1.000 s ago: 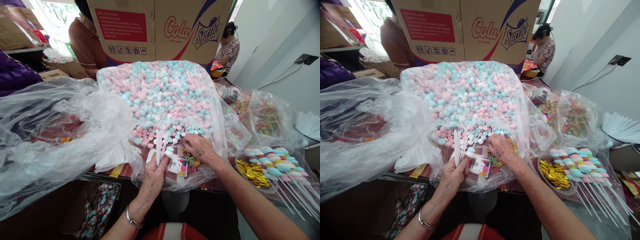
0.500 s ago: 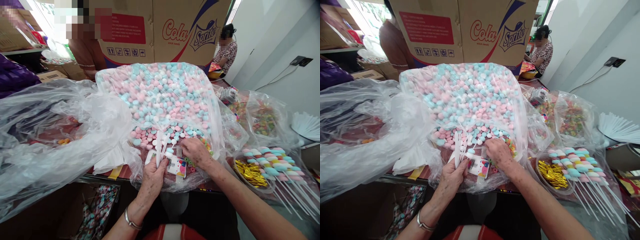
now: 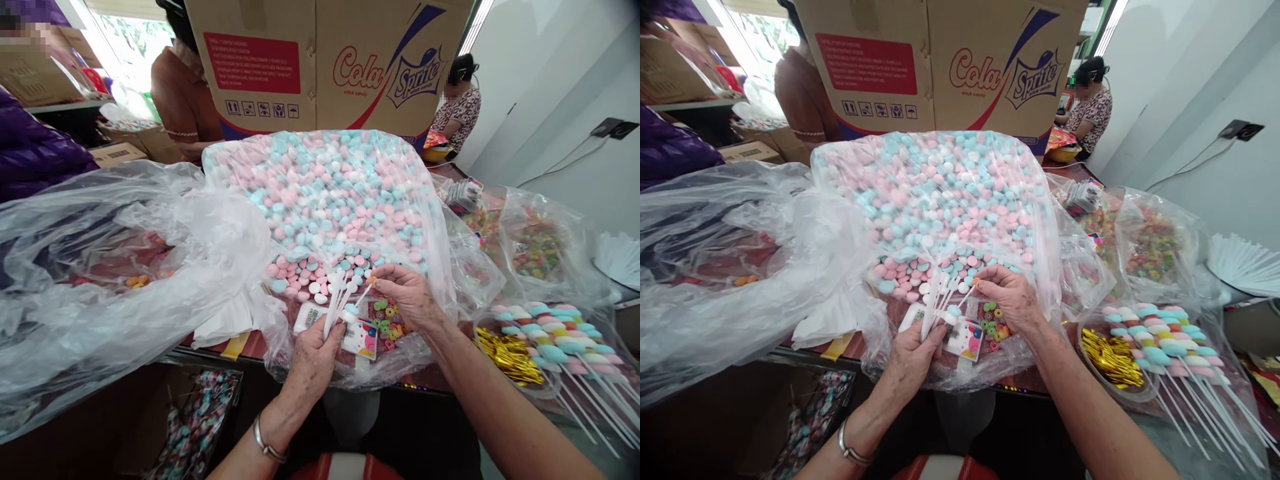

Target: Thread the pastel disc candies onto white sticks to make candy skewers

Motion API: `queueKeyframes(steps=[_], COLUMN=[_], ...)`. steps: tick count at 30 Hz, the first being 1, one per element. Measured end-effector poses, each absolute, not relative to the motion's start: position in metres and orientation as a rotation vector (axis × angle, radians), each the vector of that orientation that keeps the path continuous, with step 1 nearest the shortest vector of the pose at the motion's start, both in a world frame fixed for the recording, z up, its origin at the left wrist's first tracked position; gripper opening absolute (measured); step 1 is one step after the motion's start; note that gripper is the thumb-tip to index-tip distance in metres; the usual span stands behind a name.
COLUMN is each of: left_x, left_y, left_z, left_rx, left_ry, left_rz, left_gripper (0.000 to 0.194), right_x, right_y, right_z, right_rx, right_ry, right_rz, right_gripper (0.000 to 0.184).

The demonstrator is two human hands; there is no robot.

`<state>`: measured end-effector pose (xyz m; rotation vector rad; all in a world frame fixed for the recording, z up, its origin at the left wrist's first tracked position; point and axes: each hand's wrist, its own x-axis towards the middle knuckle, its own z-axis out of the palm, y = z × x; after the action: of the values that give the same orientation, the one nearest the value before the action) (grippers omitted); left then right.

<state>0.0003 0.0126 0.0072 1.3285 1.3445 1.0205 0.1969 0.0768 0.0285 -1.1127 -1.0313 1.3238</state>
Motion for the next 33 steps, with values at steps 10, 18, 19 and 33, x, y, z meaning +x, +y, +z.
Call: queueKeyframes(steps=[10, 18, 19, 33], left_x=[-0.001, -0.002, -0.001, -0.001], left_y=[0.012, 0.011, 0.012, 0.012], left_z=[0.002, 0.002, 0.003, 0.001], left_rx=[1.362, 1.386, 1.387, 1.336], left_ry=[1.332, 1.332, 1.335, 1.313], left_rz=[0.996, 0.987, 0.985, 0.986], left_gripper=[0.025, 0.026, 0.025, 0.026], right_x=[0.199, 0.197, 0.197, 0.203], right_y=[0.073, 0.072, 0.071, 0.062], right_z=[0.03, 0.028, 0.028, 0.024], right_rx=[-1.089, -1.085, -1.092, -1.192], right_ry=[-0.975, -0.984, -1.015, -1.598], right_rz=[1.35, 1.349, 1.328, 0.792], right_gripper=[0.03, 0.026, 0.025, 0.02])
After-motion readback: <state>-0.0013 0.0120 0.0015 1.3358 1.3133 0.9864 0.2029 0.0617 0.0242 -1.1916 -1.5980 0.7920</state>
